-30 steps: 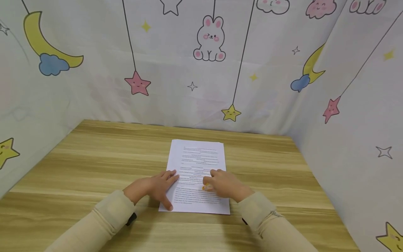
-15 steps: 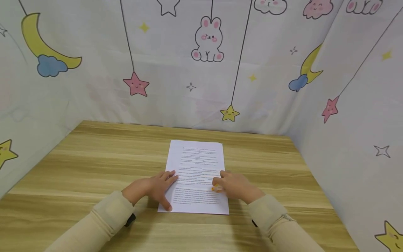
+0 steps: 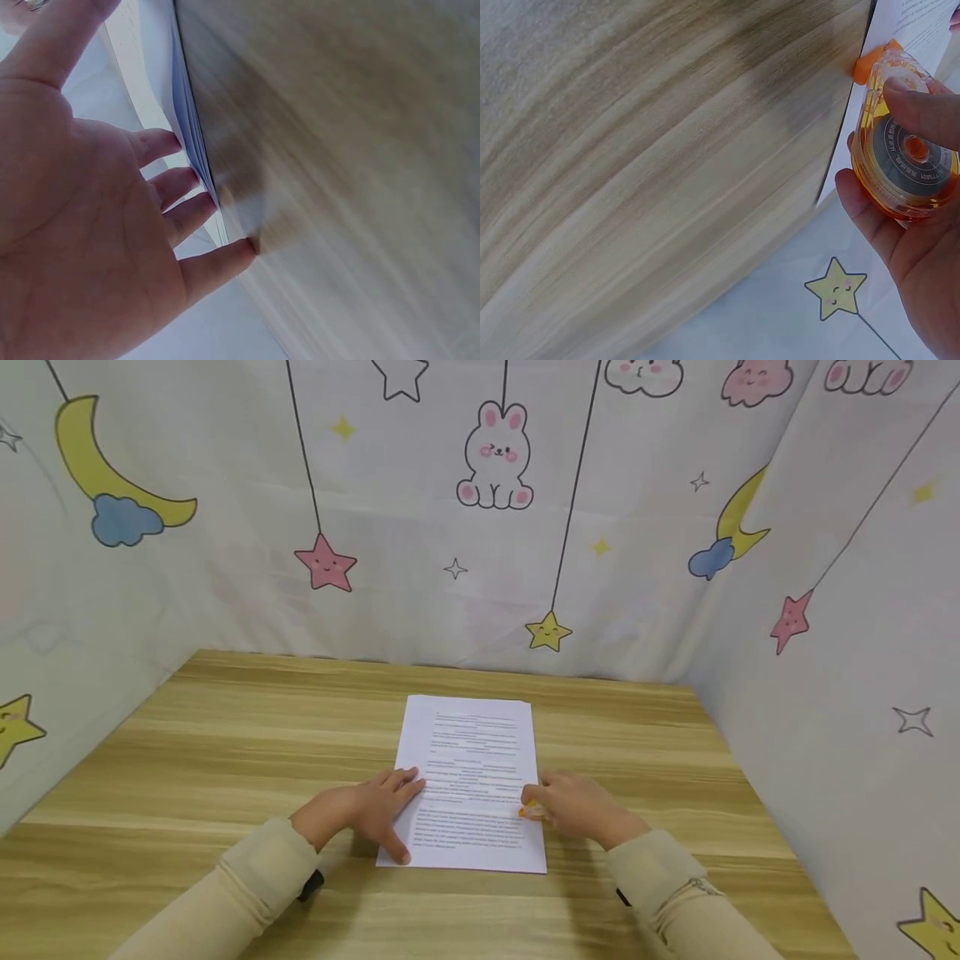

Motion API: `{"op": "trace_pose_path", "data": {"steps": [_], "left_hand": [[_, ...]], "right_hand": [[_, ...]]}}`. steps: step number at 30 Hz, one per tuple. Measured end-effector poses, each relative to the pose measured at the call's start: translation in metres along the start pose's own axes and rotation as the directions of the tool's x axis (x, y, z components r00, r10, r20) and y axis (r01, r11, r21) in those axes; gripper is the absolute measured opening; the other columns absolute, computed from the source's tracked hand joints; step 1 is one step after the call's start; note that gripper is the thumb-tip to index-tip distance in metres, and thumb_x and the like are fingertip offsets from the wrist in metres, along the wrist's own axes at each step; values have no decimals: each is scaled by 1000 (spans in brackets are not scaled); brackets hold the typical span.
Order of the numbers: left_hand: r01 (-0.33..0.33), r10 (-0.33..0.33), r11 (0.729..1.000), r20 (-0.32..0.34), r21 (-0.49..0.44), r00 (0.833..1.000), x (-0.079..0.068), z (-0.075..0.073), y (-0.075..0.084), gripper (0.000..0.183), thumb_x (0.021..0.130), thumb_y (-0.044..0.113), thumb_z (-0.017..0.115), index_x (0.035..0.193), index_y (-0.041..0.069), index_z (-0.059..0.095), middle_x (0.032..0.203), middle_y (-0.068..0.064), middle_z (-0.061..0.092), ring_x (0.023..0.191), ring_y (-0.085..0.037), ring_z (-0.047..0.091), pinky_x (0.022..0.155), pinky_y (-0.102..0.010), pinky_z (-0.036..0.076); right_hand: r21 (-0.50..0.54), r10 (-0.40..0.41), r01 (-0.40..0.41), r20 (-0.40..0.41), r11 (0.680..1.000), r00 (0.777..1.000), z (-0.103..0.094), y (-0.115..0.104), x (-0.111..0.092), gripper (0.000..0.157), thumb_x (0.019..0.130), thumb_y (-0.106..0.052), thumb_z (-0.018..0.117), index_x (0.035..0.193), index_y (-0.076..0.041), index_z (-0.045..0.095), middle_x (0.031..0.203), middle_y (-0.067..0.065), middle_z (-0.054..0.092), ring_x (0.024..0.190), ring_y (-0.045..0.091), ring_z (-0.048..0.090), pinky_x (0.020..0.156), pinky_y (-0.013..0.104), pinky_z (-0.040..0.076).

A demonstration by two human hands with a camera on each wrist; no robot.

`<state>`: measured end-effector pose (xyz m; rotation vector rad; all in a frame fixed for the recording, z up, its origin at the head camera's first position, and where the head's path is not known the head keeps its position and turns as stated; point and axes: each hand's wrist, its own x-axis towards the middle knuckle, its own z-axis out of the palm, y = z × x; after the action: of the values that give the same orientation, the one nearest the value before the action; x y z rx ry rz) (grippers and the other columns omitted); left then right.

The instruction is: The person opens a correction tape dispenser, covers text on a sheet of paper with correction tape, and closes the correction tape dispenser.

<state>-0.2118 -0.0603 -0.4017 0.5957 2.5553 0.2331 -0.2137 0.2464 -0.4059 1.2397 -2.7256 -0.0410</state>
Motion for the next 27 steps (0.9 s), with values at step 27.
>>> {"op": "trace_pose_path", "data": {"steps": [27], "left_hand": [[19, -19, 1000, 12, -25, 1000, -5, -5, 3, 106, 65, 47, 79, 147, 12, 22, 155, -8, 10, 142, -31, 10, 110, -52, 23]], "right_hand": [[294, 8, -17, 32, 956, 999, -3, -52, 73, 33, 82, -6, 62, 111, -20, 66, 85, -2, 64, 69, 7, 52, 62, 21, 44]]}}
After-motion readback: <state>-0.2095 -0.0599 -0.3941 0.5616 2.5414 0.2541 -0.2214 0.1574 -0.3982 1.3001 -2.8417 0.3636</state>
